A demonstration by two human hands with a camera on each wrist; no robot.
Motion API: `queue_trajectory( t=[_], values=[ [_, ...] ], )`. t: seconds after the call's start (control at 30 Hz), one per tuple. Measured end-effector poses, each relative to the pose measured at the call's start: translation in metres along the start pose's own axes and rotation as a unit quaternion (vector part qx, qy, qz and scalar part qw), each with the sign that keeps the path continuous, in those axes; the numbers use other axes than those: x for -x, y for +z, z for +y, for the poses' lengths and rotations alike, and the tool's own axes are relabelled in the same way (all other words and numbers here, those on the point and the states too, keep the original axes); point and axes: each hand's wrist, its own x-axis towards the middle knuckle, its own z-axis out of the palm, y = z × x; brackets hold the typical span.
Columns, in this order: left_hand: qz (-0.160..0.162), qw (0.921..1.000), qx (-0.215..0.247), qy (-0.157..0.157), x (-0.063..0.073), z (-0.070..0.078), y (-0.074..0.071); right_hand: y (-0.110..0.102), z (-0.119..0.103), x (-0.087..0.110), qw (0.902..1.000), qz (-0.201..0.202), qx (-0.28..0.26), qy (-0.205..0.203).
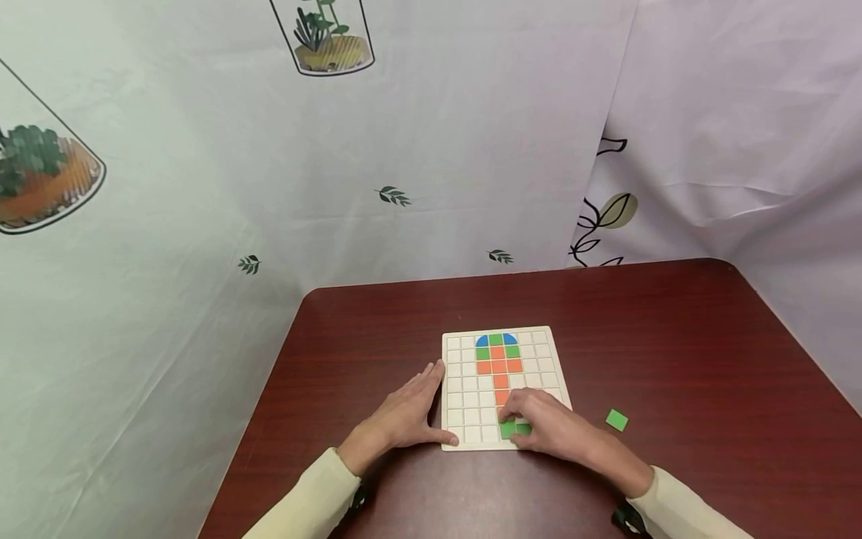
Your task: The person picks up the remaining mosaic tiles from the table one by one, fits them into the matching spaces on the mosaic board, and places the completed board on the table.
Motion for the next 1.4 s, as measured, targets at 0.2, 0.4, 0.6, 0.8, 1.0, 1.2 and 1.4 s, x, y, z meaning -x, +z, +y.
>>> queue_trajectory(
  t=[0.2,0.4,0.6,0.8,1.0,1.2,1.4],
  values=[
    [0.002,1.0000,-0.001,0.001,0.000,-0.001,0.001,0.001,-0.002,-0.001,0.9998,-0.005,0.020,-0.006],
    [0.002,1.0000,0.000,0.002,0.001,-0.001,0.001,0.000,-0.004,-0.001,0.9996,-0.008,0.027,-0.004],
    [0.002,1.0000,-0.002,0.003,0.000,-0.001,0.001,0.000,-0.004,0.000,0.9997,-0.012,0.022,0.001],
    [0.000,1.0000,-0.002,0.003,0.001,-0.001,0.001,-0.001,-0.003,0.000,0.9998,-0.017,0.014,0.003],
    [0.000,1.0000,-0.003,-0.001,0.001,-0.002,0.002,-0.002,-0.004,-0.001,0.9998,-0.020,0.003,0.008],
    [0.001,1.0000,0.000,-0.002,0.002,-0.002,0.002,-0.005,-0.004,0.001,0.9998,-0.002,-0.006,0.021],
    [0.002,1.0000,-0.002,0.004,0.003,-0.001,0.002,-0.016,-0.001,0.005,0.9970,0.061,-0.014,0.046]
  ],
)
